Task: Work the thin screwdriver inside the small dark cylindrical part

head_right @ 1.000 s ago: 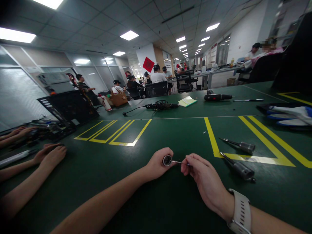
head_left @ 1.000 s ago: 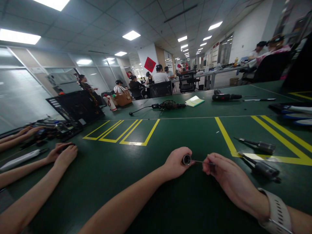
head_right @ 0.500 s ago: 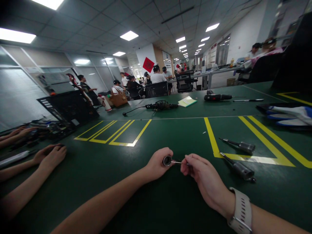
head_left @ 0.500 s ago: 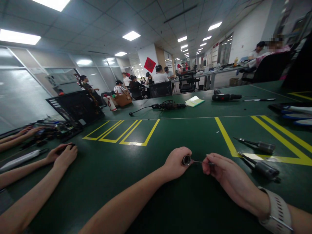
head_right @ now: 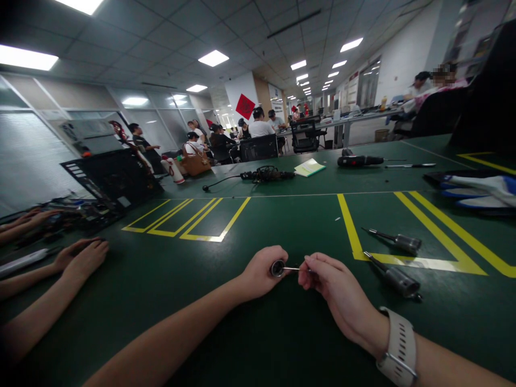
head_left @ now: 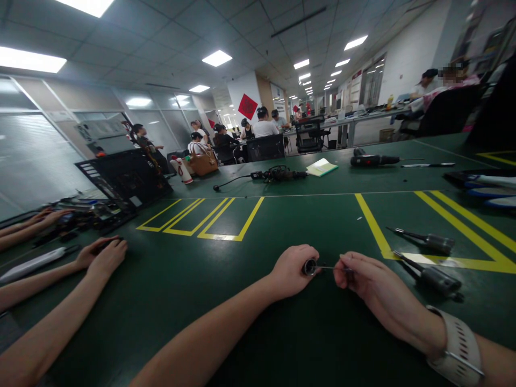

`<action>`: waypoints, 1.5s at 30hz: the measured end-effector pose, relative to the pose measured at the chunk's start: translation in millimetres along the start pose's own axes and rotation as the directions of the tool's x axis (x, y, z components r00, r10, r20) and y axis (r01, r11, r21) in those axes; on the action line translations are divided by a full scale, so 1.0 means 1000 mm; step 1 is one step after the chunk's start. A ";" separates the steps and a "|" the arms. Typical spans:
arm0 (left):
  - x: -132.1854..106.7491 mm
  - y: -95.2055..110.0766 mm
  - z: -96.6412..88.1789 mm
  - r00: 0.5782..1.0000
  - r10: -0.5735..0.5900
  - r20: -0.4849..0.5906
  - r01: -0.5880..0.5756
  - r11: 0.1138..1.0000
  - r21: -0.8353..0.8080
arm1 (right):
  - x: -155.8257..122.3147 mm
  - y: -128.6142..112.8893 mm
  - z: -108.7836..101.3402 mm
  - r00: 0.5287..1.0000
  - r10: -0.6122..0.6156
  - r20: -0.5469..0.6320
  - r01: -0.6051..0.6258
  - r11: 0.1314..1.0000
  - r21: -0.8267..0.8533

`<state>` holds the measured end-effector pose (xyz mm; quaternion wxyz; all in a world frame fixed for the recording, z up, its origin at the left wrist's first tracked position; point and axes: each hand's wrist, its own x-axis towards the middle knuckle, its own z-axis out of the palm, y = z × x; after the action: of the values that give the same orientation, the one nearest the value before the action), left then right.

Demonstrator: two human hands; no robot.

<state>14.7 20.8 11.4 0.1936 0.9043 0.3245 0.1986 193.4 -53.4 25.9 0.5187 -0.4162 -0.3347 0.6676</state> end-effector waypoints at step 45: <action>0.003 0.002 -0.002 0.998 0.005 0.059 -0.003 0.999 -0.037 | 0.006 0.003 -0.008 1.000 -0.006 -0.018 0.006 1.000 -0.025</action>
<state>16.3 21.6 15.1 0.2194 0.9067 0.3132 0.1779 198.9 -48.0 18.8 0.5185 -0.4275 -0.3395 0.6582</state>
